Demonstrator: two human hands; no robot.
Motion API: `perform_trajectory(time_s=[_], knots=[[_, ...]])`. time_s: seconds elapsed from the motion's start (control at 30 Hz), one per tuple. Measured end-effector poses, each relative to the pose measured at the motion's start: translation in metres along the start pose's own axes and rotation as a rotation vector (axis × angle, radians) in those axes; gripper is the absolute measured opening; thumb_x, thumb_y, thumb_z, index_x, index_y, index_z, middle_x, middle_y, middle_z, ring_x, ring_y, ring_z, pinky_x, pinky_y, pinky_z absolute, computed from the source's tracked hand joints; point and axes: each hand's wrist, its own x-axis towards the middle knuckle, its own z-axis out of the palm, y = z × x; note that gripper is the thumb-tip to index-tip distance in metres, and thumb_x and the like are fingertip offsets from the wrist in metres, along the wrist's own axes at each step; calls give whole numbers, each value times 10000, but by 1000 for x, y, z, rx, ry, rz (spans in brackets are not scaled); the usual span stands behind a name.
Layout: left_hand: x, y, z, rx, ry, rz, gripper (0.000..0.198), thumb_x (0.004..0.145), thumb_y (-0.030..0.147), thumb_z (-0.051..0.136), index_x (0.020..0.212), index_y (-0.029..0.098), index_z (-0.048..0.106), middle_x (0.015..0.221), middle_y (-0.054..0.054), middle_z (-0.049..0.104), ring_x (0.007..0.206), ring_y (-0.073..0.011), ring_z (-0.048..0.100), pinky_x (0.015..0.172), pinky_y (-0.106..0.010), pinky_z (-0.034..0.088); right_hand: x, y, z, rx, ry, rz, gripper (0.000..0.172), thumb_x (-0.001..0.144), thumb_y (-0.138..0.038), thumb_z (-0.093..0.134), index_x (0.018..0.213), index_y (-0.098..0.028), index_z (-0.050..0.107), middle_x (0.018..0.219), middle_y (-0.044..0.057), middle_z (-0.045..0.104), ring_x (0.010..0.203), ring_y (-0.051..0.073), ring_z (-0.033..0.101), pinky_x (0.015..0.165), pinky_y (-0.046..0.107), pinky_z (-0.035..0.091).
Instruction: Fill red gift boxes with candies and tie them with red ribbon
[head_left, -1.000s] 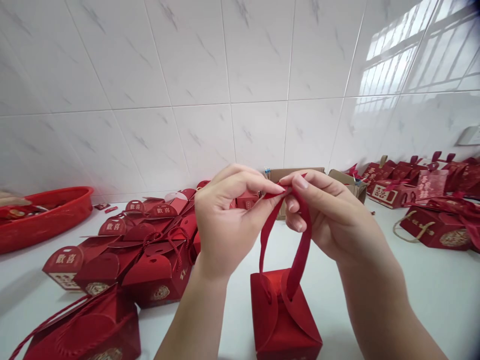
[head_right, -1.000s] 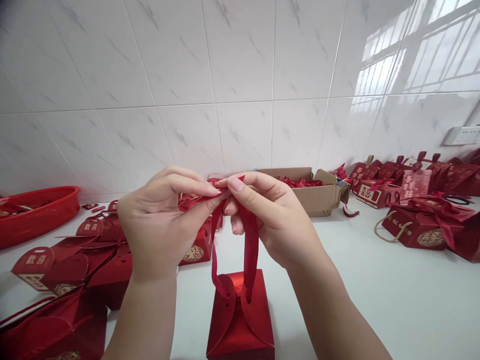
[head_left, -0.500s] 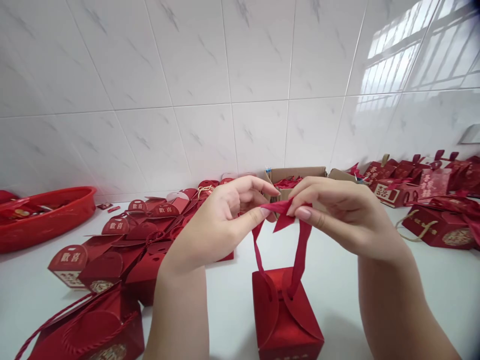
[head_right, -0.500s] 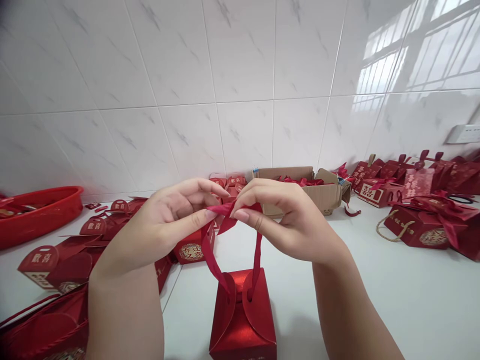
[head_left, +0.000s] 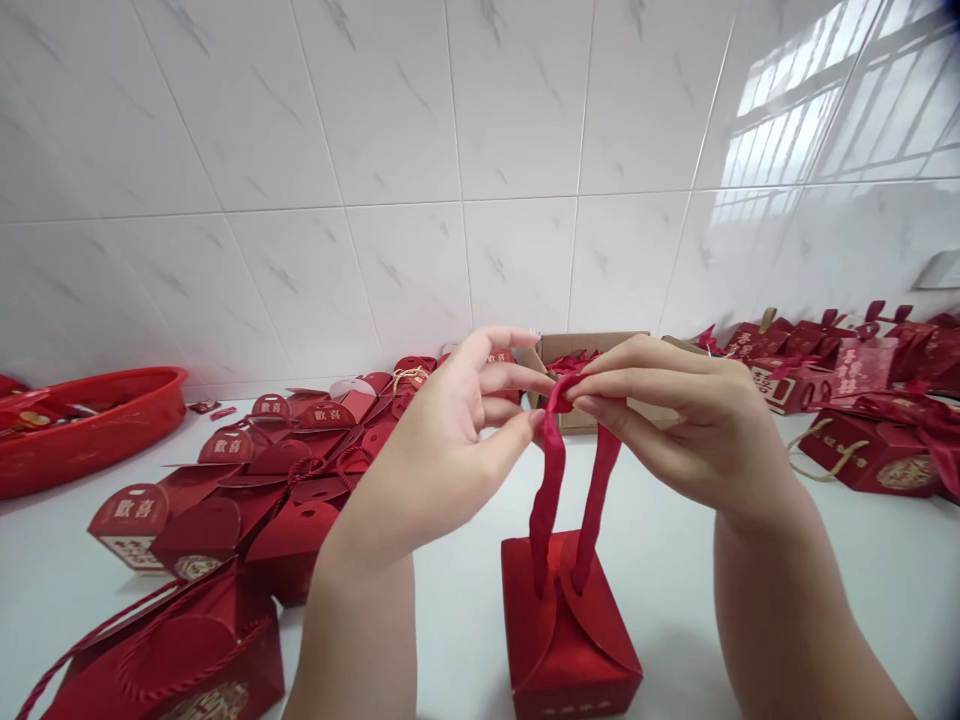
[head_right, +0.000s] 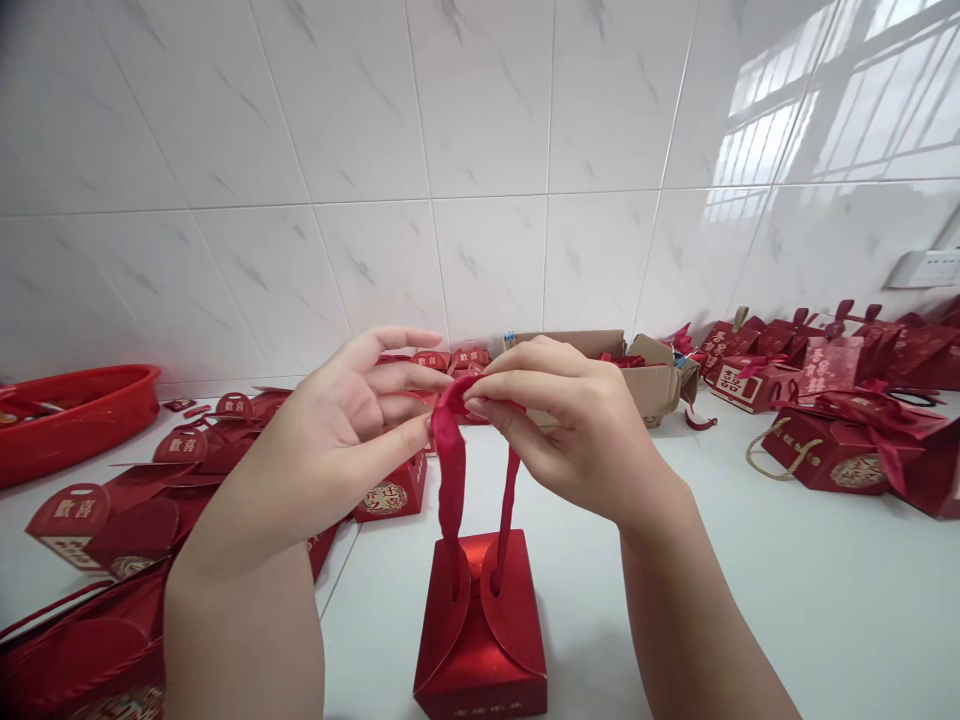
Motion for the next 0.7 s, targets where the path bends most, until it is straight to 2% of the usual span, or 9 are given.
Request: perform_trajectory(time_s=[0.17, 0.27, 0.37, 0.43, 0.57, 0.63, 0.7], knots=[[4, 0, 11, -12, 95, 77, 413, 750, 48, 600, 1113, 222, 507, 835, -29, 677, 701, -154, 691, 583, -231, 576, 0, -1, -1, 127, -19, 81, 146, 802, -136, 655, 853, -239, 744, 802, 32, 699, 755, 167, 649, 678, 316, 548], [4, 2, 12, 30, 91, 94, 395, 755, 83, 612, 1108, 218, 497, 797, -21, 663, 695, -155, 681, 548, -223, 549, -5, 0, 0, 308, -22, 186, 138, 812, -176, 659, 880, -256, 749, 887, 36, 701, 844, 177, 659, 722, 332, 560], [-1, 6, 7, 137, 72, 151, 399, 762, 124, 627, 1124, 231, 501, 782, -16, 646, 695, -158, 661, 546, -235, 526, -17, 2, 5, 494, 78, 280, 135, 823, -222, 653, 890, -288, 751, 991, 36, 694, 990, 203, 643, 806, 379, 562], [-7, 8, 2, 247, 85, 186, 392, 769, 137, 625, 1130, 237, 510, 769, -8, 636, 682, -153, 641, 580, -252, 520, -27, 3, 9, 553, 194, 343, 117, 825, -260, 654, 871, -307, 751, 967, 23, 706, 1005, 199, 638, 852, 395, 546], [-27, 3, -13, 486, 147, 211, 403, 801, 177, 601, 1184, 233, 486, 793, -8, 631, 731, -155, 624, 696, -279, 512, -56, -1, 4, 485, 362, 564, 94, 819, -324, 662, 836, -275, 740, 830, 11, 714, 842, 167, 657, 787, 343, 544], [-41, -7, -23, 597, 159, 190, 399, 818, 210, 581, 1199, 242, 467, 790, -1, 622, 730, -154, 608, 714, -278, 502, -77, -6, -5, 376, 377, 657, 109, 806, -338, 671, 822, -245, 726, 759, 9, 696, 751, 158, 647, 711, 308, 537], [-58, -21, -34, 706, 157, 147, 377, 827, 249, 569, 1189, 248, 463, 758, 9, 600, 690, -150, 583, 710, -274, 490, -101, -12, -16, 202, 334, 741, 141, 792, -354, 676, 805, -217, 710, 723, 17, 682, 710, 170, 638, 661, 297, 519]])
